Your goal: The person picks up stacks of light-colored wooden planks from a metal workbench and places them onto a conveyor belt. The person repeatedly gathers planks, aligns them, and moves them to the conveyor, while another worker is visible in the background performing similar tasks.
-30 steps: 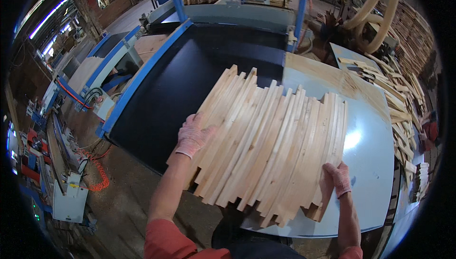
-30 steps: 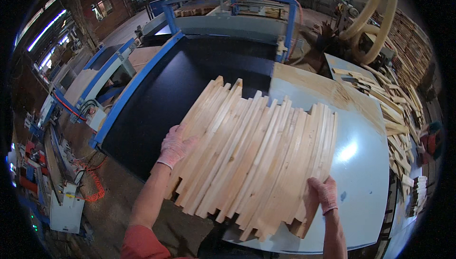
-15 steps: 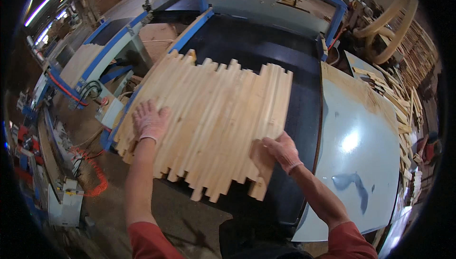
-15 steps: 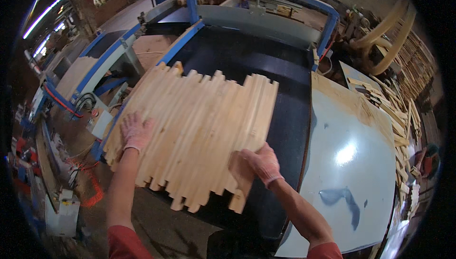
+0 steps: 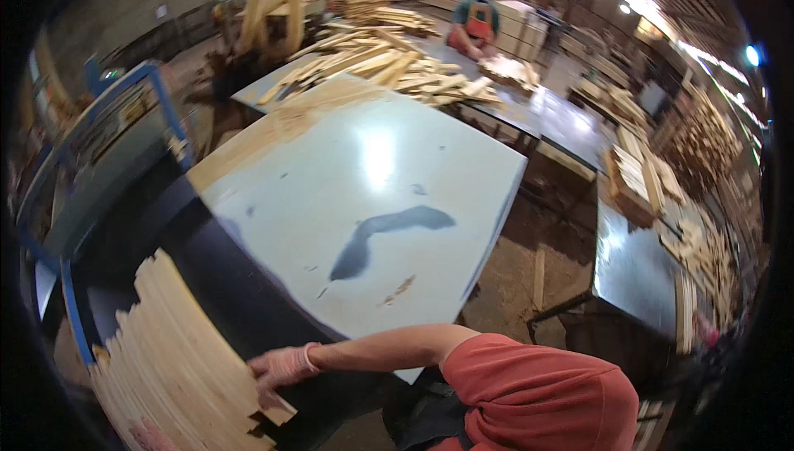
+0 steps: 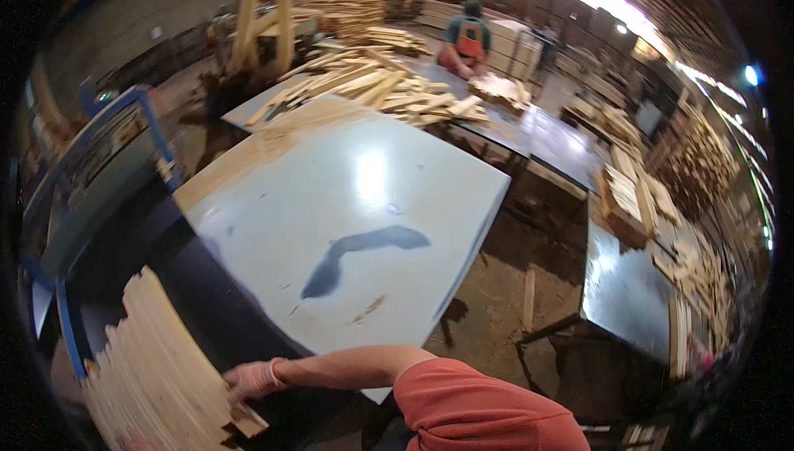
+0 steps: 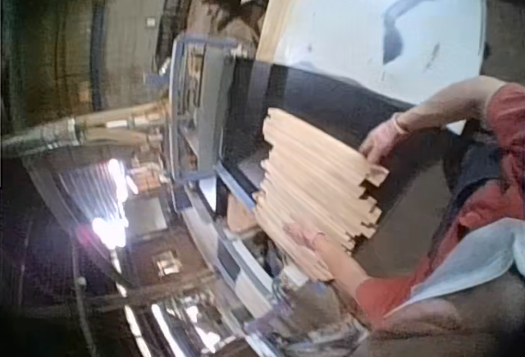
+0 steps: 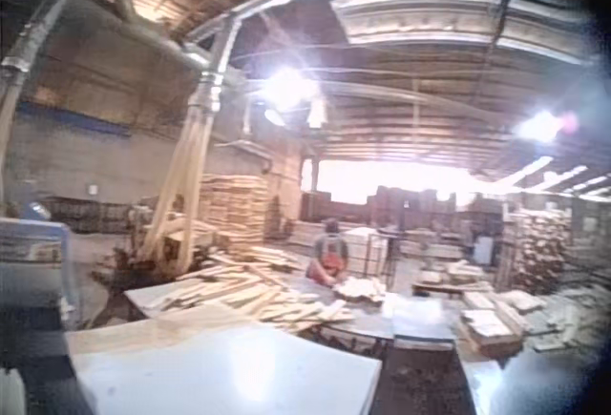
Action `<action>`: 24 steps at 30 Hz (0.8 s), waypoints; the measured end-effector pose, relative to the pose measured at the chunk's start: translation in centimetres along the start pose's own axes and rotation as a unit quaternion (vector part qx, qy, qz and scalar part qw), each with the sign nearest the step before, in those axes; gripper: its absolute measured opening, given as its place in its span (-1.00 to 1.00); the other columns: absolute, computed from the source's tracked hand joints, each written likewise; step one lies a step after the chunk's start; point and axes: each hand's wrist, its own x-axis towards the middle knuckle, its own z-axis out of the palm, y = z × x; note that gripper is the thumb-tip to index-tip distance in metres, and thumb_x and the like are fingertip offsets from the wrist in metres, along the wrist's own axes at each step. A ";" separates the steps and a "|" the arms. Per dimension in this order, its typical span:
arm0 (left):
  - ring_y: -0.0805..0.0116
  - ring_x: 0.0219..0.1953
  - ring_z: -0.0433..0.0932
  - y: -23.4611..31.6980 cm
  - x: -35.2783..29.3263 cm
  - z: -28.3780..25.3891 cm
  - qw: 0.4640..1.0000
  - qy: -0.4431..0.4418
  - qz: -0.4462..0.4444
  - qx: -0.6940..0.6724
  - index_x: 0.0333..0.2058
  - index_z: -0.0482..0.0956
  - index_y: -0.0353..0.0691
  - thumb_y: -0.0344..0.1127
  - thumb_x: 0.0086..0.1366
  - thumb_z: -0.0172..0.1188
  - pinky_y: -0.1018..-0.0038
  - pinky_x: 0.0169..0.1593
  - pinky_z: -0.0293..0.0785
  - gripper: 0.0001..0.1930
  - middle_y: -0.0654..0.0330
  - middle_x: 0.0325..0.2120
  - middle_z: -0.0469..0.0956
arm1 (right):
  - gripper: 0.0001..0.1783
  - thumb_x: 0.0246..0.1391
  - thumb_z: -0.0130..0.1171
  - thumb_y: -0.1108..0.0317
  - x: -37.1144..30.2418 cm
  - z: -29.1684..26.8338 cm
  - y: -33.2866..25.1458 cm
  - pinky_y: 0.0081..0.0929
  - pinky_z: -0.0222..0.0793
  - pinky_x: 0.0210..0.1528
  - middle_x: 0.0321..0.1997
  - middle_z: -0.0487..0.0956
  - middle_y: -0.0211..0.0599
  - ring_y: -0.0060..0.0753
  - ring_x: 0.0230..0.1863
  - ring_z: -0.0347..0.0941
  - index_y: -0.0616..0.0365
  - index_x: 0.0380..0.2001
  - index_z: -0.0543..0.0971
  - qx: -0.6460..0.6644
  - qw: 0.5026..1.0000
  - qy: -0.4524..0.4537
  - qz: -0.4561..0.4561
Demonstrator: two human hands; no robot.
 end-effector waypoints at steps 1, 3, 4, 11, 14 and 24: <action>-0.07 0.42 0.40 1.9 0.6 0.0 0.999 0.005 0.025 -0.023 0.35 0.54 -0.23 0.05 0.56 0.05 0.07 0.47 0.28 -0.41 -0.09 0.37 0.49 | -0.59 0.21 0.39 0.13 -2.9 0.5 0.7 -0.38 0.48 -0.19 -0.22 0.67 -0.41 -0.48 -0.17 0.56 0.08 0.06 0.69 0.046 0.998 -0.029 0.034; -0.05 0.39 0.43 4.6 5.5 -0.2 0.990 0.004 0.073 -0.121 0.34 0.56 -0.24 0.00 0.56 0.07 0.11 0.45 0.33 -0.44 -0.08 0.35 0.51 | -0.83 0.28 0.25 0.20 1.1 5.0 -1.9 -0.41 0.31 -0.32 -0.40 0.42 -0.50 -0.52 -0.34 0.38 0.03 -0.25 0.54 0.078 0.992 -0.092 0.023; -0.04 0.38 0.45 7.3 4.5 -0.1 0.978 -0.001 0.093 -0.185 0.33 0.57 -0.25 -0.03 0.57 0.08 0.13 0.44 0.35 -0.46 -0.07 0.34 0.52 | -0.80 0.30 0.21 0.25 -2.0 5.1 -0.6 -0.42 0.27 -0.34 -0.44 0.32 -0.52 -0.53 -0.38 0.32 0.02 -0.35 0.43 0.122 0.983 -0.133 0.010; 0.02 0.36 0.51 29.7 -12.2 -10.3 0.714 -0.246 0.213 -0.620 0.33 0.56 -0.32 -0.11 0.60 0.09 0.21 0.43 0.40 -0.50 -0.07 0.34 0.54 | -0.46 0.42 0.22 0.22 -28.4 1.6 2.5 -0.48 0.52 0.03 0.10 0.64 -0.36 -0.48 -0.06 0.55 0.16 0.38 0.49 0.121 0.989 0.044 -0.067; 0.13 0.38 0.51 35.8 -19.4 -9.7 0.620 -0.339 0.284 -0.648 0.36 0.51 -0.40 -0.16 0.61 0.06 0.24 0.48 0.36 -0.49 -0.03 0.32 0.56 | -0.31 0.46 0.23 0.18 -39.2 0.8 5.0 -0.47 0.56 0.11 0.21 0.64 -0.36 -0.51 0.01 0.58 0.21 0.53 0.37 0.337 0.919 0.199 0.055; 0.20 0.18 0.65 50.6 -60.5 -19.9 0.364 -0.635 0.271 -0.625 0.19 0.65 -0.46 -0.34 0.57 0.13 0.30 0.34 0.53 -0.63 0.03 0.11 0.71 | -0.85 0.43 0.22 0.25 -71.6 7.7 30.5 -0.43 0.42 -0.40 -0.38 0.54 -0.39 -0.46 -0.40 0.48 0.07 -0.21 0.57 0.453 0.557 0.680 0.151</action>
